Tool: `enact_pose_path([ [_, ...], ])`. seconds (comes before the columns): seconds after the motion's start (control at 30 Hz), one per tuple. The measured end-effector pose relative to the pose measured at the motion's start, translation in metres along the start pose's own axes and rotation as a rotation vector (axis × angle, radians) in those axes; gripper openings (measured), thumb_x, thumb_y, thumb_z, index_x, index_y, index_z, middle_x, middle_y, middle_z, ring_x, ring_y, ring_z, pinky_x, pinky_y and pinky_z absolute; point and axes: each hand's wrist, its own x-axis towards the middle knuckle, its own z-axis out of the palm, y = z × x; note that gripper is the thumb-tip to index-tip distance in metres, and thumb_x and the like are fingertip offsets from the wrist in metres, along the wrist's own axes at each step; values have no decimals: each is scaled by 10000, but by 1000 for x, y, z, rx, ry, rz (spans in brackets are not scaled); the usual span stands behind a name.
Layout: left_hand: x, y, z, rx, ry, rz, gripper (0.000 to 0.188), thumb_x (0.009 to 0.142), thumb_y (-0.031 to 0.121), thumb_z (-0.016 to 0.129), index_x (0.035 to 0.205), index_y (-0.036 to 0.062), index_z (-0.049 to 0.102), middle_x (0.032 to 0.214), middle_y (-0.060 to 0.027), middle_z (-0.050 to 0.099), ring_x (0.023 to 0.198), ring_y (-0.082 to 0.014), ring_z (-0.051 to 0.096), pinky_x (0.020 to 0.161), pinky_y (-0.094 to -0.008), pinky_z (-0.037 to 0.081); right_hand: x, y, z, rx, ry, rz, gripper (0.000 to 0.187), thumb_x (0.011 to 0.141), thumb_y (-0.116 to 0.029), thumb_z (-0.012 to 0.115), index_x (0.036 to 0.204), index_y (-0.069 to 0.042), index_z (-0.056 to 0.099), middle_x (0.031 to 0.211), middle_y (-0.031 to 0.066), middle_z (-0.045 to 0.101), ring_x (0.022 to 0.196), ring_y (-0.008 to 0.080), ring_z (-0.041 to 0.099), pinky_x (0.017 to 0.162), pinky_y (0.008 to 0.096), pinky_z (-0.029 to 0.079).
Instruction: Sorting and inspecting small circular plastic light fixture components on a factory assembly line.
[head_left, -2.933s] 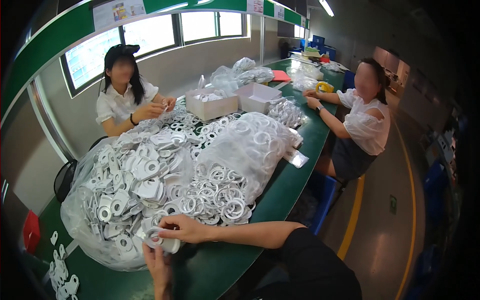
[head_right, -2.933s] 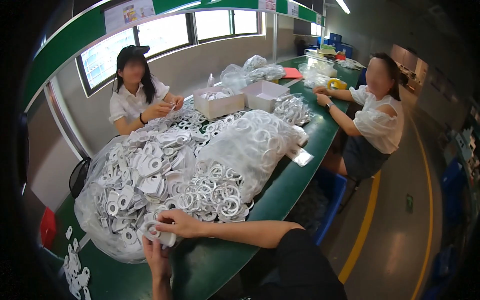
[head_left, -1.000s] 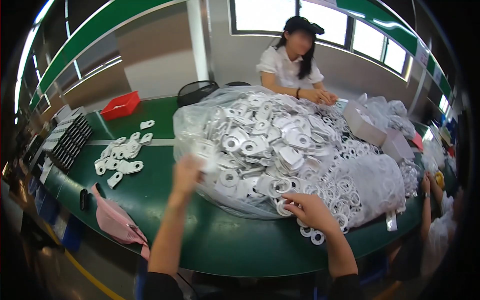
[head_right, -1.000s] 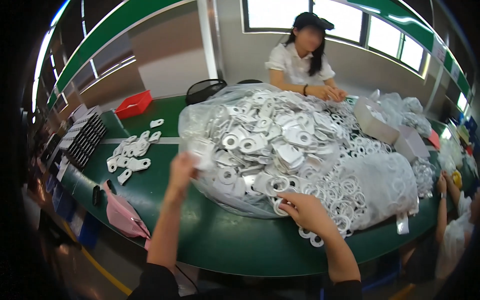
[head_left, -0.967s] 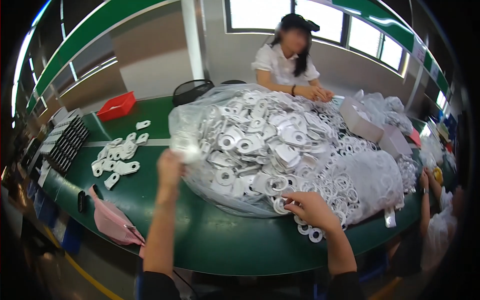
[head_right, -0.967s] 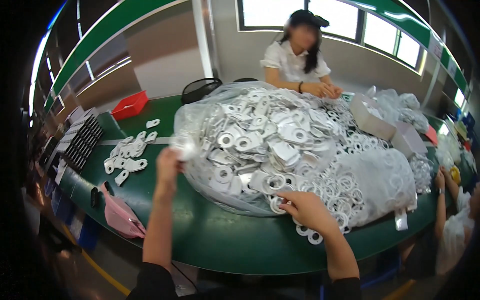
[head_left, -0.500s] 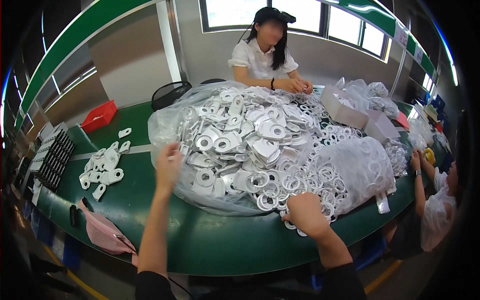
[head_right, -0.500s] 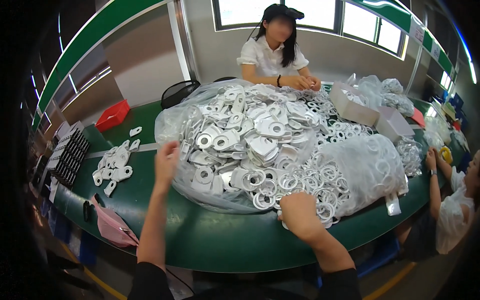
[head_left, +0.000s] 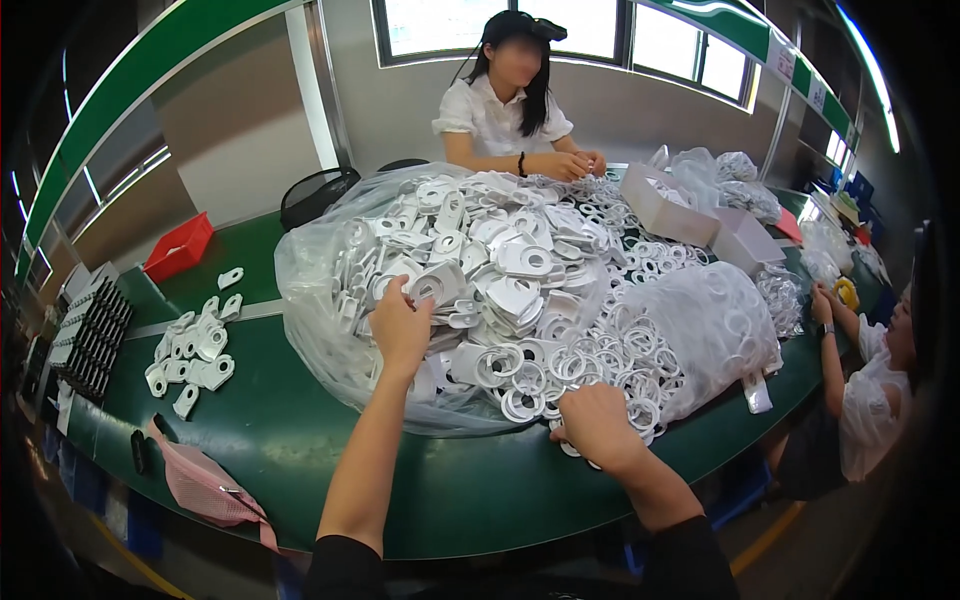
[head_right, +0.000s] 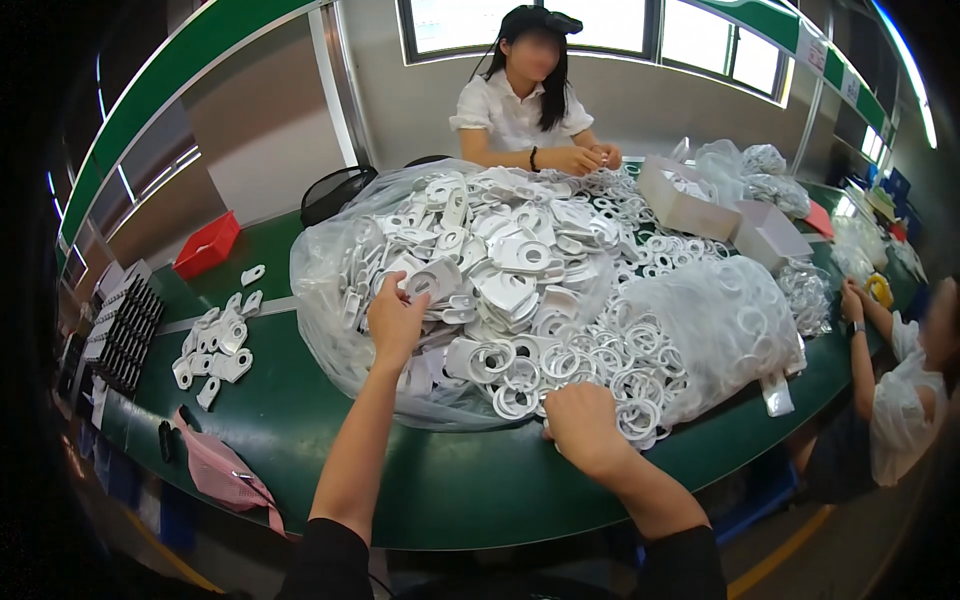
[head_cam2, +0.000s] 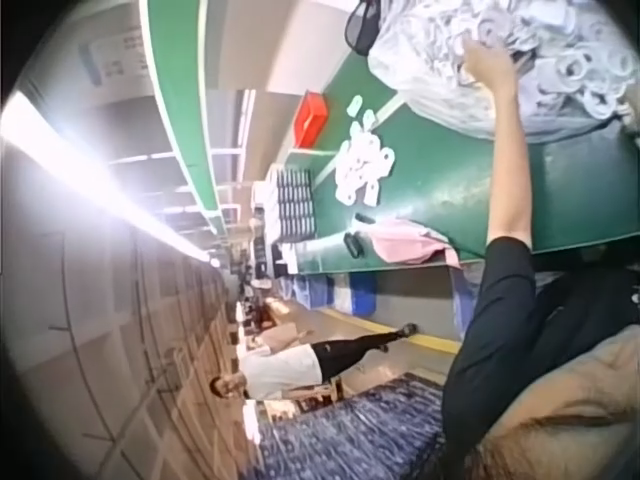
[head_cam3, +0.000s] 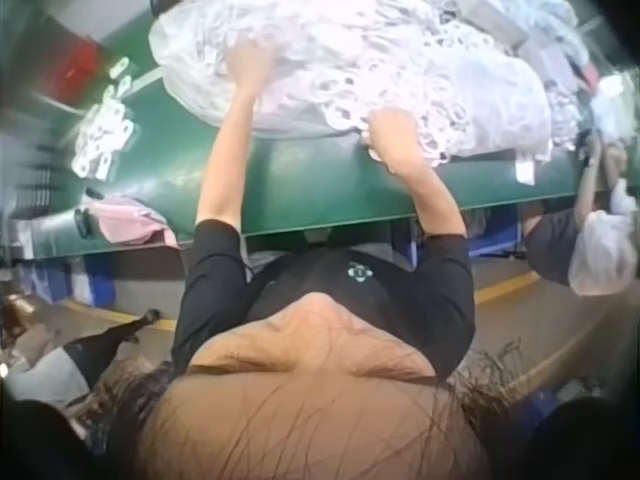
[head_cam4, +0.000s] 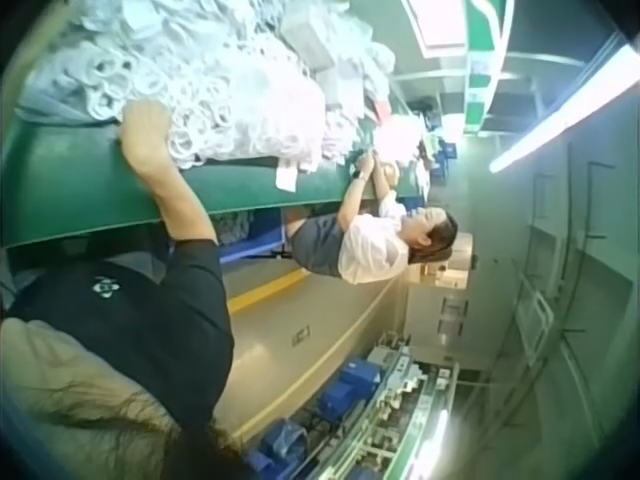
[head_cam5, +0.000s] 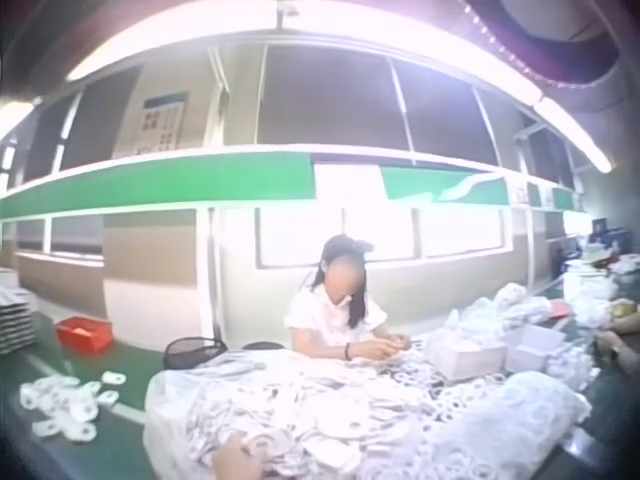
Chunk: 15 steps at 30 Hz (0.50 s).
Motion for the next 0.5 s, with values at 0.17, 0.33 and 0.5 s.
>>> enact_pose_path([
  [0.17, -24, 18, -22, -293, 118, 93, 175, 799, 190, 594, 807, 17, 564, 712, -85, 567, 673, -199, 536, 599, -311, 394, -1, 6, 1, 5, -24, -7, 336, 581, -345, 776, 642, -44, 640, 628, 130, 616, 631, 287, 625, 546, 372, 471],
  [0.33, -78, 21, -46, -813, -133, -210, 184, 813, 197, 567, 825, 13, 559, 832, -77, 602, 697, -174, 541, 653, -301, 438, -7, 12, -13, 90, -104, -112, 297, 610, -366, 746, 634, -92, 636, 606, 86, 606, 625, 281, 613, 554, 371, 461],
  [0.5, -119, 12, -42, -1555, -627, -690, 388, 856, 248, 465, 1132, -24, 484, 1154, -204, 540, 1033, -329, 546, 852, -425, 472, -3, 25, -17, 260, -153, -118, 279, 629, -384, 727, 632, -119, 638, 601, 50, 604, 603, 248, 602, 565, 348, 454],
])
